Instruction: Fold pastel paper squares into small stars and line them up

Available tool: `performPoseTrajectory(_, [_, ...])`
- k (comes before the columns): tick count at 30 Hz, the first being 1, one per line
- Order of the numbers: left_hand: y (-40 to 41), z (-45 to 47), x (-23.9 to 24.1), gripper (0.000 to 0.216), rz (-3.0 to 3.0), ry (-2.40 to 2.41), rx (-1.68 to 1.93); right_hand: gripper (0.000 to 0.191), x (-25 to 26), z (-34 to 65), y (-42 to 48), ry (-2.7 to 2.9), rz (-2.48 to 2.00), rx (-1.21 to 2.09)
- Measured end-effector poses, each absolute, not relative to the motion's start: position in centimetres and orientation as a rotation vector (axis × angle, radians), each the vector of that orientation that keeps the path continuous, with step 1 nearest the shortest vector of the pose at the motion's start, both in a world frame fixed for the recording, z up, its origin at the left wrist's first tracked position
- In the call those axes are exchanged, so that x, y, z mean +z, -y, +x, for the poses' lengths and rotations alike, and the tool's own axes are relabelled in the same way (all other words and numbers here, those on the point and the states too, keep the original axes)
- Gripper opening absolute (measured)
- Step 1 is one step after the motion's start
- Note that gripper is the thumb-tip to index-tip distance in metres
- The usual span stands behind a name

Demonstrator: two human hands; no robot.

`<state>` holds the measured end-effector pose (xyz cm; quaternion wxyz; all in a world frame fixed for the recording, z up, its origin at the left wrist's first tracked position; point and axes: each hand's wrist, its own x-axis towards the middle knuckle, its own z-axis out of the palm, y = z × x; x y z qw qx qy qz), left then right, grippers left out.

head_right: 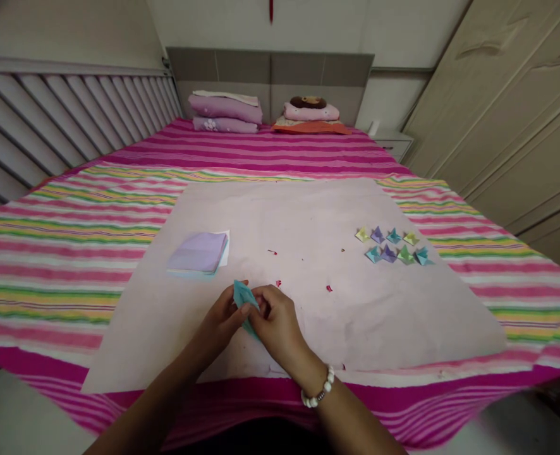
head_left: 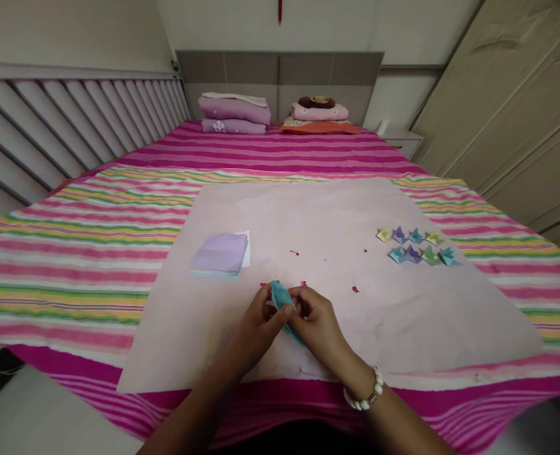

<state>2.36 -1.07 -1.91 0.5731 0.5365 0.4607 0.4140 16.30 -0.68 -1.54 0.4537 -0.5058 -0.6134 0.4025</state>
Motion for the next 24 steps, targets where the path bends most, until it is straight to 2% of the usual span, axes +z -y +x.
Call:
performPoseTrajectory(3, [1.2, 2.7, -2.3, 0.046, 1.24, -1.204, 0.957, 0.014, -1.7, 16.2, 0.6, 1.538, -1.261, 0.908])
performPoseTrajectory(10, [0.8, 2.3, -3.0, 0.03, 1.386, -1.251, 1.028, 0.013, -2.6, 16.6, 0.1, 1.399, -1.247, 1.01])
performPoseTrajectory(17, [0.9, 2.4, -2.2, 0.017, 1.686, -1.465, 0.94, 0.013, -3.0, 16.6, -0.1, 1.46, -1.289, 0.916])
performPoseTrajectory(21, [0.9, 2.7, -2.2, 0.02, 1.868, -1.506, 0.939, 0.017, -2.8, 16.5, -0.1, 1.502, -1.329, 0.881])
performPoseTrajectory(24, [0.9, 2.8, -2.5, 0.025, 1.951, -1.443, 1.014, 0.027, -2.5, 16.4, 0.0, 1.491, -1.317, 0.849])
